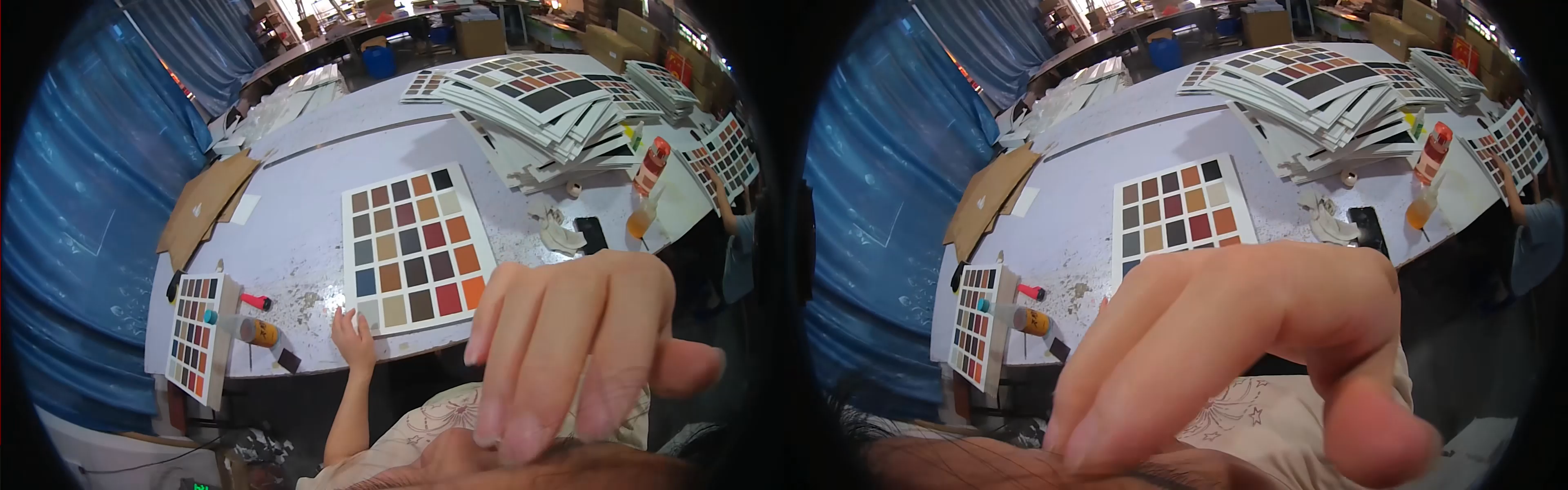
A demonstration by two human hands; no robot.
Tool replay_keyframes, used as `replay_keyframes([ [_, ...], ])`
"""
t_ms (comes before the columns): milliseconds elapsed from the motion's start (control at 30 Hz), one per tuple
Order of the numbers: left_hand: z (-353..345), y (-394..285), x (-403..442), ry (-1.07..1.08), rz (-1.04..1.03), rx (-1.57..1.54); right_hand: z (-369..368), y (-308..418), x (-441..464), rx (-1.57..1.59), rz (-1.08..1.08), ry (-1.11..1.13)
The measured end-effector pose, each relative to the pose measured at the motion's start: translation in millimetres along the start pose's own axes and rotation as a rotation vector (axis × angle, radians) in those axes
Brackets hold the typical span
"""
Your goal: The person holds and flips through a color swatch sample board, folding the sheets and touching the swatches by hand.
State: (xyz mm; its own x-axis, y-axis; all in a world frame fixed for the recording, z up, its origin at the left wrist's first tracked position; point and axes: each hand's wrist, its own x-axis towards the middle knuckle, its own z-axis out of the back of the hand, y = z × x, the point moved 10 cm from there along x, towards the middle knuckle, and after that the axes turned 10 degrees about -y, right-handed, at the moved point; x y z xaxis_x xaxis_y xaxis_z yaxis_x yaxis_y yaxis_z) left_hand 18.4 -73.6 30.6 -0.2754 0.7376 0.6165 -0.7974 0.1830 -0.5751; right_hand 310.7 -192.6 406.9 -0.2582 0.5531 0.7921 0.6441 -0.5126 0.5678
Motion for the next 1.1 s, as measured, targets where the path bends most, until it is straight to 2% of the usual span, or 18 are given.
replay_keyframes([
  [33,3.9,-12.1,1.4,-0.014,-0.062,0.057,-3.3,0.5,1.1,0.017,-0.007,0.003],
  [133,2.2,-5.5,0.1,-0.035,-0.065,0.09,-9.3,2.6,2.0,0.054,-0.037,-0.001],
  [267,8.5,-1.6,-0.5,-0.083,-0.05,0.103,-11.6,3.5,0.1,0.042,-0.131,0.166],
  [400,11.2,-2.2,-0.4,-0.137,-0.06,0.179,-17.0,-3.9,2.8,-0.035,-0.269,0.062],
  [500,9.6,-0.4,-0.1,-0.074,0.013,0.191,-19.7,-6.1,6.8,0.022,-0.226,0.083],
  [633,11.5,-4.5,1.0,-0.081,-0.011,0.21,-14.0,0.8,3.9,0.054,-0.181,0.182],
  [833,5.6,5.6,-2.1,-0.062,0.032,0.142,-17.6,-10.6,5.2,0.007,-0.266,-0.083],
  [1000,4.1,12.4,-0.7,-0.027,0.068,0.04,-13.0,-7.0,5.3,0.014,-0.306,0.073],
  [1100,5.5,14.6,-2.3,-0.049,0.111,0.014,-10.0,-7.5,9.4,-0.126,-0.329,-0.194],
])
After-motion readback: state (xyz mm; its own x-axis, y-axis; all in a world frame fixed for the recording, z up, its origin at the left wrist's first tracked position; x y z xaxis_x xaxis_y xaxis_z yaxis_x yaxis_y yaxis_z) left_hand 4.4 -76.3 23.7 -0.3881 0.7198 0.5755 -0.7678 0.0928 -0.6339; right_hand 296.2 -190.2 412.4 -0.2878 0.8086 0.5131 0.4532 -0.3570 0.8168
